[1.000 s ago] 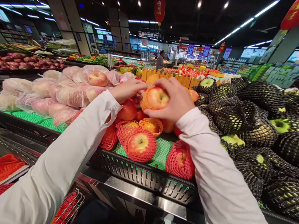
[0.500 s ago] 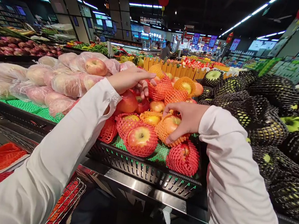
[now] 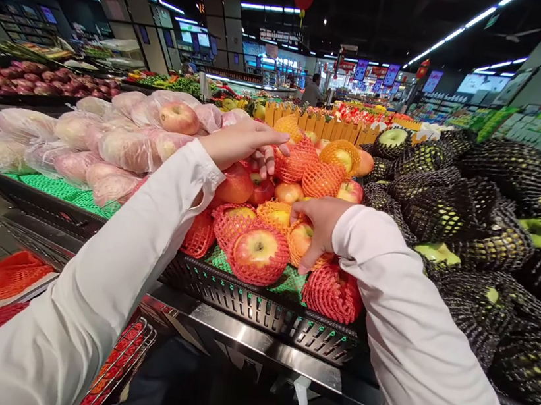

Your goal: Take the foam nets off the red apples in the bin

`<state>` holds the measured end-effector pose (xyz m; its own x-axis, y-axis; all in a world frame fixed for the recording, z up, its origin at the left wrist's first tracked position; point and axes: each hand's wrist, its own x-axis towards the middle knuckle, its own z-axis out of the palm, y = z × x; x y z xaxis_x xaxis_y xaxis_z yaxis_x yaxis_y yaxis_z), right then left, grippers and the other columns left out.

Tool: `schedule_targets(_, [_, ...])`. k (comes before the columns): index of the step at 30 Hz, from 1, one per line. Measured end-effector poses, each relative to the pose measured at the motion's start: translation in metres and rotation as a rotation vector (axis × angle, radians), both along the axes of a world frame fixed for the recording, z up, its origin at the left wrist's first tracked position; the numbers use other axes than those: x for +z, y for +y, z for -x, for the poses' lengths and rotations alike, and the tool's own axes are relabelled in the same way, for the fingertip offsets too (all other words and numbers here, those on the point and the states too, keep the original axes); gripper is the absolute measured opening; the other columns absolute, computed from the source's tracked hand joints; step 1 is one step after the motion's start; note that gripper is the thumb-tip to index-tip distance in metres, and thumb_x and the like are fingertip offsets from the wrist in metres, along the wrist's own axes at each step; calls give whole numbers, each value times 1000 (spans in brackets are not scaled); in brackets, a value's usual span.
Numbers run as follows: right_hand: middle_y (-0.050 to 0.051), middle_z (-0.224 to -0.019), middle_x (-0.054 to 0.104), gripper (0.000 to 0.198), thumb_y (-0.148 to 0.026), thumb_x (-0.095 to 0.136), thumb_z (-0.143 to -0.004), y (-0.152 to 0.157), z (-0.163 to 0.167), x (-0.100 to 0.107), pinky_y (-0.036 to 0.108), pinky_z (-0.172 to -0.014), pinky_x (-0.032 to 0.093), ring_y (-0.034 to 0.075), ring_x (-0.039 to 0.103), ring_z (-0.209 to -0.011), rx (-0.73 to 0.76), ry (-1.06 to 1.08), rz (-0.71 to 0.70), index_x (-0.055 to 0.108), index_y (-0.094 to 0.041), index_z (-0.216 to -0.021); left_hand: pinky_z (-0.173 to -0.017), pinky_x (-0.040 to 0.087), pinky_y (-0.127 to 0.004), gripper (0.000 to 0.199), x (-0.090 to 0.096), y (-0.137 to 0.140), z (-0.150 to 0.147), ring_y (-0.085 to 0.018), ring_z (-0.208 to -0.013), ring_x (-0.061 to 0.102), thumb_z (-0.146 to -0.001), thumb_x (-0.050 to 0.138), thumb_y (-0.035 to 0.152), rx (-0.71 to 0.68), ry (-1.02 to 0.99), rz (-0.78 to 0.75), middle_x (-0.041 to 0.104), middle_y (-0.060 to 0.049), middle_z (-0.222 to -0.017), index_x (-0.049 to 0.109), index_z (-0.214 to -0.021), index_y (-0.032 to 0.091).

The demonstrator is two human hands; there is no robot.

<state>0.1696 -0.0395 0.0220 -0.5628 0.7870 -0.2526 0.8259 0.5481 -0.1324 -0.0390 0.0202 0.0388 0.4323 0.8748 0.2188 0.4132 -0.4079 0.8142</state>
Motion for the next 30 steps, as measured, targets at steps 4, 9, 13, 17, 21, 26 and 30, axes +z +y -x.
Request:
schedule_targets(4, [-3, -79, 53, 79, -23, 114, -44, -2, 16, -3, 23, -58, 35, 27, 57, -77, -140, -109, 69, 63, -18, -103, -61, 44, -26, 31, 2, -5, -6, -13, -55, 57, -101, 46, 37, 28, -61, -207, 57, -5, -65, 60, -93, 11])
schedule_targets(9, [-3, -84, 56, 84, -28, 116, -43, 1, 5, -12, 29, -69, 46, 32, 58, -85, -110, -12, 62, 65, -19, -109, -78, 48, -31, 31, 15, -36, 4, -17, -74, 60, -99, 45, 38, 349, 158, -714, 62, -6, -76, 59, -87, 13])
schedule_targets(13, [1, -104, 59, 71, -41, 111, -59, 11, -25, -14, 31, -89, 49, 32, 59, -99, 39, 246, 101, 73, -19, -115, -92, 47, -45, 54, 3, -78, 24, -33, -103, 61, -91, 55, 60, 512, 725, -484, 62, -17, -108, 63, -113, 12])
schedule_targets(17, [0, -108, 60, 62, -55, 100, -81, 16, -42, -2, 26, -90, 50, 28, 59, -103, 111, 343, 91, 74, -20, -124, -95, 46, -47, 70, -31, -101, 33, -36, -112, 58, -90, 63, 48, 538, 756, -325, 51, -20, -128, 39, -148, 16])
schedule_targets(21, [-1, -94, 62, 30, -32, 96, -89, 16, -39, 11, 21, -71, 50, 22, 63, -87, 198, 385, -35, 78, -17, -108, -101, 44, -43, 80, -48, -105, 20, -32, -117, 54, -75, 80, 34, 526, 423, -549, 54, -16, -127, 39, -139, 9])
schedule_targets(26, [-3, -78, 59, 14, -2, 68, -93, 20, -21, 11, 25, -67, 44, 17, 60, -70, -14, 635, -560, 71, -13, -85, -97, 46, -43, 68, -53, -109, -24, -28, -109, 55, -71, 81, 35, 317, 291, -591, 58, -9, -119, 48, -125, 13])
schedule_targets(30, [-5, -79, 59, 16, -3, 70, -99, 24, -13, 1, 24, -64, 42, 15, 59, -69, 36, 695, -510, 71, -14, -87, -102, 44, -46, 68, -63, -102, -46, -31, -117, 53, -81, 73, 41, 282, 359, -445, 54, -14, -124, 46, -136, 12])
